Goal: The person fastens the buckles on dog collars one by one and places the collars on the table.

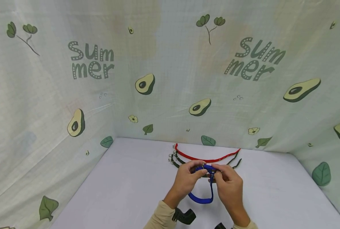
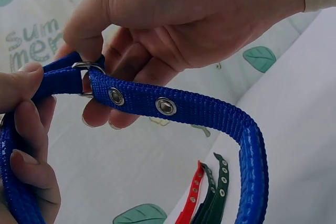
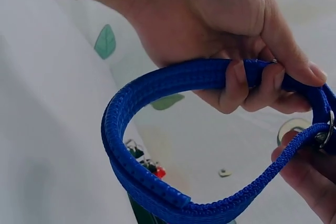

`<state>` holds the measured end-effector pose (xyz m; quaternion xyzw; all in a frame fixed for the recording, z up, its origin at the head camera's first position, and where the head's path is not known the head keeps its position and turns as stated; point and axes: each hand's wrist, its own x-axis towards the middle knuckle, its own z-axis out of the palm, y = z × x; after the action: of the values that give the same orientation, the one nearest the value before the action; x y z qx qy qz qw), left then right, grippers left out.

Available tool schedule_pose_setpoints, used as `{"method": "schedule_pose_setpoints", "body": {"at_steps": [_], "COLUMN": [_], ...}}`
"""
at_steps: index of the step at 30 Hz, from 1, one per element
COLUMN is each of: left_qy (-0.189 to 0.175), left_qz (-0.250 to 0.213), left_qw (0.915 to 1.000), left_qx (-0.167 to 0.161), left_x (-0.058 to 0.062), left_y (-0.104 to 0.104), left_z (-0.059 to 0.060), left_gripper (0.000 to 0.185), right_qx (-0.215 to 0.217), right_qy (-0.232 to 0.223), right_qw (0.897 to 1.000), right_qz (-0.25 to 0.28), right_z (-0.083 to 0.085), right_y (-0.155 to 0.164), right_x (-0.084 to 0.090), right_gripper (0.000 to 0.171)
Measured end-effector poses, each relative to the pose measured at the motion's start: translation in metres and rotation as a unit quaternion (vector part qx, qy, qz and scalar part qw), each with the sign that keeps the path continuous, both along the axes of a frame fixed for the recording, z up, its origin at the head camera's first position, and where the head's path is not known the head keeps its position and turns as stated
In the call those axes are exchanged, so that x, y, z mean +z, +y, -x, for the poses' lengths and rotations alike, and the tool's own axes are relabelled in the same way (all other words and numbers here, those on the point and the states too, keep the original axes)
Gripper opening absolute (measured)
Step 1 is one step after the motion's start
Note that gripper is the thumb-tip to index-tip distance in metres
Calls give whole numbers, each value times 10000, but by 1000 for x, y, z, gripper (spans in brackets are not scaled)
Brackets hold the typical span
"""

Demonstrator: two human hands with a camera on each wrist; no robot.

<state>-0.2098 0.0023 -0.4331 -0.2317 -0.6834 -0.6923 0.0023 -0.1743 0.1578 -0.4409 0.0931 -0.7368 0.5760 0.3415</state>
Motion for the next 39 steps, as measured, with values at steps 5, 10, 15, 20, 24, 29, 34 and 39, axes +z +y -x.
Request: {"method": "schedule_pose_setpoints", "body": {"at_steps": [5, 10, 15, 20, 24, 29, 34, 39], "left_qy": [89, 113, 80, 13, 35, 241, 487, 421], "left_qz": [68, 64, 35, 61, -75, -68, 243, -47], "left_qw": [9999, 9999, 9999, 9994, 9993, 9993, 9984, 9990], "left_qx": [17, 46, 131, 343, 375, 275, 137, 138], "left_x": [-1, -2, -3, -3, -2, -1, 0, 1], "left_y": [-1, -3, -2, -3, -3, -2, -1, -2], "left_z": [2, 4, 6, 5, 4, 3, 1, 0], "left_gripper": [28, 28, 25, 23, 23, 22, 23, 24], "right_qx": [-537, -613, -520, -186, 192, 565, 926, 1016], "right_qy": [389, 900, 1005, 509, -247, -950, -1306, -1413], "right_qw": [9927, 9821, 9809, 9896, 9967, 9937, 9870, 9847], "right_qz": [-1007, -1534, -1585, -1330, -746, -176, -127, -43], "right_z": [1, 4, 5, 5, 2, -2, -3, -2], "right_y": [2, 2, 0, 0, -1, 0, 2, 3], "right_x": [-3, -7, -10, -11, -7, 0, 3, 0], "right_gripper": [32, 36, 39, 39, 37, 34, 33, 28]}}
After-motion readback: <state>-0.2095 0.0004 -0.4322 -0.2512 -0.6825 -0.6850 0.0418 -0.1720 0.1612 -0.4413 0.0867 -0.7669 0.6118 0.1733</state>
